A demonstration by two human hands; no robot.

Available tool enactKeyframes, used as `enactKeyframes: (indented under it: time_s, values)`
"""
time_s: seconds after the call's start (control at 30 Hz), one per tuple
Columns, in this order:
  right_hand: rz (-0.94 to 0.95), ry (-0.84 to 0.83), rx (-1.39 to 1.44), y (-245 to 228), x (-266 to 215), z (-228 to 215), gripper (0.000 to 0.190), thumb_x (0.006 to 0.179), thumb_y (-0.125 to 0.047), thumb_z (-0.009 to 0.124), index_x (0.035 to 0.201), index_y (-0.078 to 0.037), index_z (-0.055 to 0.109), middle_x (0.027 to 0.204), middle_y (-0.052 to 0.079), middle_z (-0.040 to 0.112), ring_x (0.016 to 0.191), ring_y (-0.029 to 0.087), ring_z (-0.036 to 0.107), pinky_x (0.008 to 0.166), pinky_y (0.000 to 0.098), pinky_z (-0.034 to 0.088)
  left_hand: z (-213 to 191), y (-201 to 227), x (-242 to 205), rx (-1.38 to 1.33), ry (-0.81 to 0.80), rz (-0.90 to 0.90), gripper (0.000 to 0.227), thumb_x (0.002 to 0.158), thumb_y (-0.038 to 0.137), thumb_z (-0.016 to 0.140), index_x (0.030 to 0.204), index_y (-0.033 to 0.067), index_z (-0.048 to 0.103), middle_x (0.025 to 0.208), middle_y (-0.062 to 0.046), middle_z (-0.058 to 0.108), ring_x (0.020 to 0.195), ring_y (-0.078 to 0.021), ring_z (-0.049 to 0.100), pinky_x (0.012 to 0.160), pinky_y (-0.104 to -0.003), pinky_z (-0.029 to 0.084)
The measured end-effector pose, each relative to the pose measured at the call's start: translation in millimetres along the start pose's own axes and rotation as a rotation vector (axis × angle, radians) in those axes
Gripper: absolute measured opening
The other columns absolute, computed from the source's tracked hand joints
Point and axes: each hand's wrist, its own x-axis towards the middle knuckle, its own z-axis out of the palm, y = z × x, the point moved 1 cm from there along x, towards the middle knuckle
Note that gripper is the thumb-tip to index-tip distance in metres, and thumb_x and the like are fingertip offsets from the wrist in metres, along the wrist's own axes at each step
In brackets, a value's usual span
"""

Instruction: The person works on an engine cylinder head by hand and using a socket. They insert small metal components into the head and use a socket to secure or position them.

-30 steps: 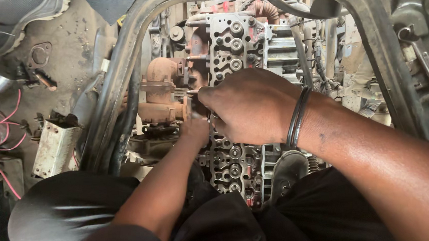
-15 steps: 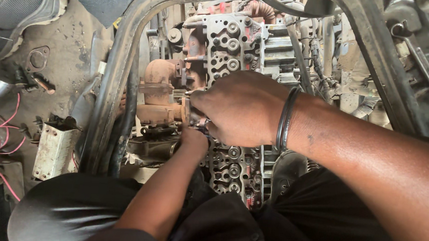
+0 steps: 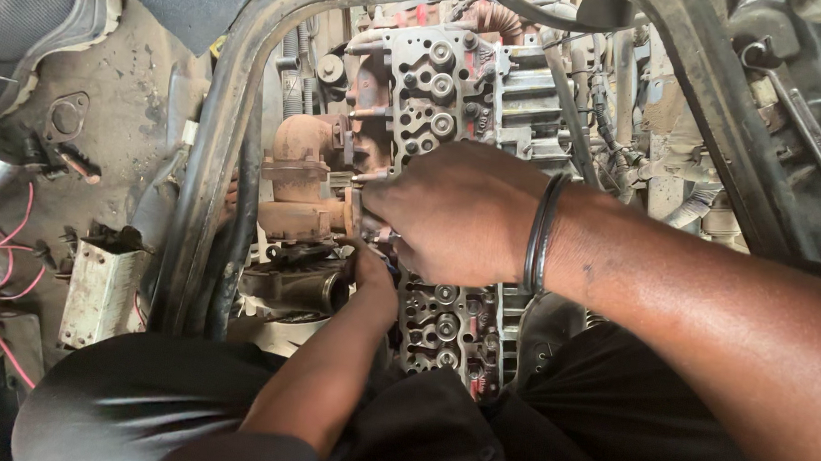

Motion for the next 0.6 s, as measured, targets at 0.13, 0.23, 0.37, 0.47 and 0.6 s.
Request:
enactKeyframes:
  time_s: [0.13,0.23,0.37,0.47,0.6]
  values:
    - [-0.011,0.011,-0.031,2,-2,0,0.021,0.089,-0.015,0.065,0.107,-0.004,0.062,0.076,0.011,0.068,0.067,0.020,0.071,0.062,0.0383,0.062,-1,2,10,-0.025,-0.010,0.011,0.033,0.101,0.022,0.054,0.122,0.0072,0.074,0.095,-0.010,0.071,0.074,-0.0245,0.065,0.102,-0.079,0.028]
    - [-0.010,0.044,-0.014,4,-2,0,0.021,0.088,-0.016,0.066,0.106,-0.005,0.062,0.077,0.012,0.069,0.067,0.021,0.070,0.063,0.0396,0.060,1,3,9,-0.134,0.012,0.037,0.037,0.104,0.029,0.051,0.135,0.0114,0.063,0.124,-0.013,0.063,0.108,-0.0354,0.059,0.104,-0.081,0.025]
    - [-0.048,0.071,-0.073,1,0,-3,0.025,0.087,-0.017,0.067,0.108,-0.004,0.062,0.078,0.012,0.070,0.069,0.021,0.070,0.063,0.0398,0.060,0,-13,-2,-0.369,0.199,0.003,0.044,0.101,0.036,0.051,0.140,0.0151,0.058,0.149,-0.009,0.051,0.137,-0.0328,0.050,0.112,-0.072,0.023]
    - [-0.024,0.059,-0.064,3,1,-4,0.024,0.090,-0.021,0.068,0.107,-0.005,0.063,0.079,0.011,0.069,0.069,0.021,0.069,0.061,0.0388,0.060,-21,-46,-23,-0.760,0.388,0.041,0.043,0.097,0.035,0.053,0.135,0.0166,0.063,0.138,-0.014,0.063,0.125,-0.0302,0.063,0.106,-0.057,0.044]
    - [0.075,0.010,-0.023,11,3,-13,0.020,0.091,-0.017,0.065,0.108,-0.007,0.062,0.078,0.009,0.068,0.068,0.021,0.070,0.058,0.0386,0.062,-59,-98,-73,-0.872,0.451,0.134,0.044,0.093,0.040,0.063,0.128,0.0130,0.065,0.130,-0.014,0.067,0.120,-0.0302,0.065,0.102,-0.048,0.053]
